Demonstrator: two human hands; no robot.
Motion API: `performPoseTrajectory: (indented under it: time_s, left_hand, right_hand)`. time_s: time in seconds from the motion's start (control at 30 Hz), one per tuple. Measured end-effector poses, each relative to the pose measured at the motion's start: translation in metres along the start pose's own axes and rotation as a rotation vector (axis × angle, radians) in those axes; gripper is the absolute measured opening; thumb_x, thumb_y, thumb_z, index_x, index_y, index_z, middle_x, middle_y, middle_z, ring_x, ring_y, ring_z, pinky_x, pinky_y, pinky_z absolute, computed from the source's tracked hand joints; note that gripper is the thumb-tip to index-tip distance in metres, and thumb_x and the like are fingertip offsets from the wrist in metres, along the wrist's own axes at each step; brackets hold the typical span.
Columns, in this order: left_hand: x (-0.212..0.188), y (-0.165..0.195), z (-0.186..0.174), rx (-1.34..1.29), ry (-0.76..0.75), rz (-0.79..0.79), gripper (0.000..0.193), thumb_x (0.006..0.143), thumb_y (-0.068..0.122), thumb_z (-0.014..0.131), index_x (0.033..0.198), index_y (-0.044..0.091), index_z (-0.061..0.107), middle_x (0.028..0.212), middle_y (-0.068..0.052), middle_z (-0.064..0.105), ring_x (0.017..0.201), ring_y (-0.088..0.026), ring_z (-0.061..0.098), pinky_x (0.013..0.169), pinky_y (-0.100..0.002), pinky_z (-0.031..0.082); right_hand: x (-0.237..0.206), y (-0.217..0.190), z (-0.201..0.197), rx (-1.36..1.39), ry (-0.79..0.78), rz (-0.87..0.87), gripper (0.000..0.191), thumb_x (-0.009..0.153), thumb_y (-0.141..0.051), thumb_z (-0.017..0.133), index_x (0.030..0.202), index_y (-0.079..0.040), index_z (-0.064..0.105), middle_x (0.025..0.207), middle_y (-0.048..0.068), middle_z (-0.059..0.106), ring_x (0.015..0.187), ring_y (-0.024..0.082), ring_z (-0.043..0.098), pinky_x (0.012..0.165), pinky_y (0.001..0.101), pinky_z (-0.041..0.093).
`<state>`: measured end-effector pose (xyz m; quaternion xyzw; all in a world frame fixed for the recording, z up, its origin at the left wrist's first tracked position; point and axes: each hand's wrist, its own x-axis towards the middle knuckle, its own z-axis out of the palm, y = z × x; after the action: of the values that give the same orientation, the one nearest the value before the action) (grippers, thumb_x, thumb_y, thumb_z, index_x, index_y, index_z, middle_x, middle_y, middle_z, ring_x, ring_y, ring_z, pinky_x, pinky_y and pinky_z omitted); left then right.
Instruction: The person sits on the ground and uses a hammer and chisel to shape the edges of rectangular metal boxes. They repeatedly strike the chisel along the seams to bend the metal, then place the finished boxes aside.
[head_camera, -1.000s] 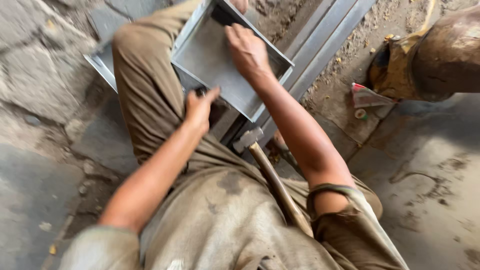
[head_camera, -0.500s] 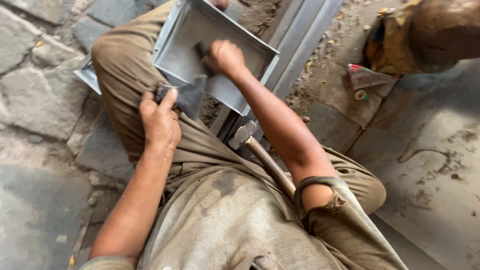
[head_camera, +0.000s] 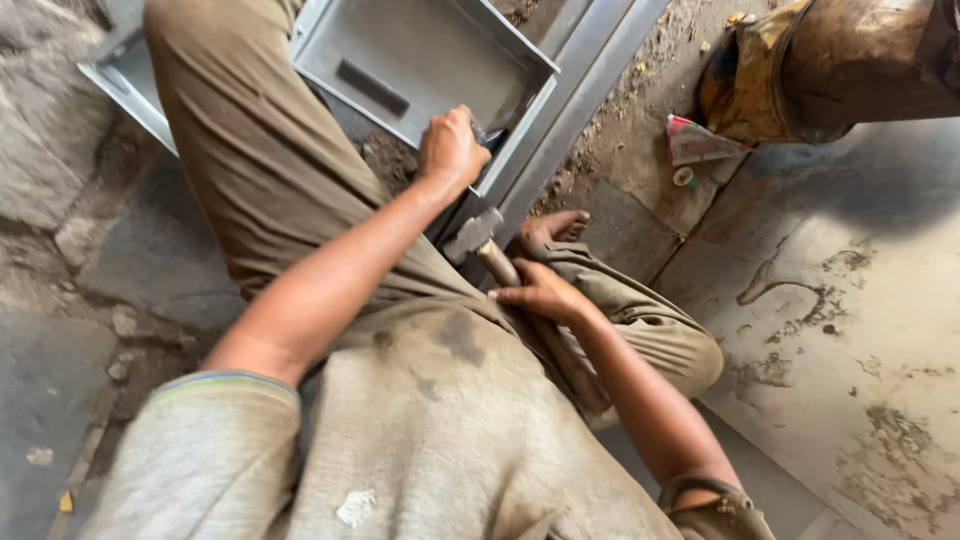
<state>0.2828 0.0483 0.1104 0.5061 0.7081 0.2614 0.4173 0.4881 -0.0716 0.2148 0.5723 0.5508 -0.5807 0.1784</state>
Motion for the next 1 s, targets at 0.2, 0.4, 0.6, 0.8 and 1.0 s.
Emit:
performPoseTrajectory:
  time_s: [0.2,0.4,0.6,0.8,1.0]
  left_hand:
    - [-0.025,0.006,-0.006,0.028,0.037,0.095,0.021,0.075,0.005,0.078,0.094,0.004,0.072,0.087,-0.022,0.074,0.085,-0.044,0.072,0.076,-0.05,0.058]
    - [-0.048,0.005,0.02,-0.12,0.132,-0.065,0.047,0.093,0.007,0.067,0.134,0.004,0.045,0.077,-0.012,0.07,0.049,-0.024,0.069,0.042,-0.035,0.053]
    - [-0.046,0.0,0.025,-0.098,0.137,-0.025,0.063,0.091,0.014,0.075,0.139,0.002,0.035,0.071,-0.011,0.069,0.049,-0.017,0.063,0.042,-0.03,0.05]
    - [-0.052,0.011,0.021,-0.173,0.16,0.008,0.061,0.089,0.013,0.077,0.136,0.003,0.04,0.076,-0.013,0.071,0.053,-0.019,0.066,0.037,-0.029,0.05]
    - [0.025,0.041,0.039,-0.113,0.274,-0.03,0.057,0.076,0.009,0.074,0.127,0.011,0.049,0.082,-0.017,0.073,0.073,-0.036,0.073,0.062,-0.046,0.058]
  right_hand:
    - [-0.046,-0.055,-0.059,-0.335,0.24,0.205,0.047,0.086,-0.019,0.073,0.126,-0.007,0.053,0.113,0.018,0.074,0.1,0.026,0.072,0.091,0.0397,0.059]
    - [-0.113,-0.146,-0.146,-0.148,0.684,-0.83,0.035,0.095,-0.004,0.059,0.128,-0.003,0.047,0.098,0.013,0.069,0.072,0.015,0.071,0.057,0.0279,0.059]
    - [-0.036,-0.111,-0.118,-0.17,1.028,-0.844,0.028,0.093,-0.004,0.07,0.112,-0.006,0.049,0.093,0.012,0.063,0.066,0.02,0.063,0.054,0.0333,0.058]
    - [-0.026,-0.118,-0.146,-0.815,0.571,-0.225,0.04,0.078,-0.006,0.075,0.111,0.003,0.054,0.081,0.021,0.069,0.066,0.031,0.067,0.054,0.0413,0.055]
    - [-0.117,-0.165,-0.177,-0.207,0.833,-0.553,0.014,0.101,-0.008,0.062,0.112,0.002,0.059,0.082,0.014,0.07,0.068,0.016,0.073,0.064,0.0313,0.06]
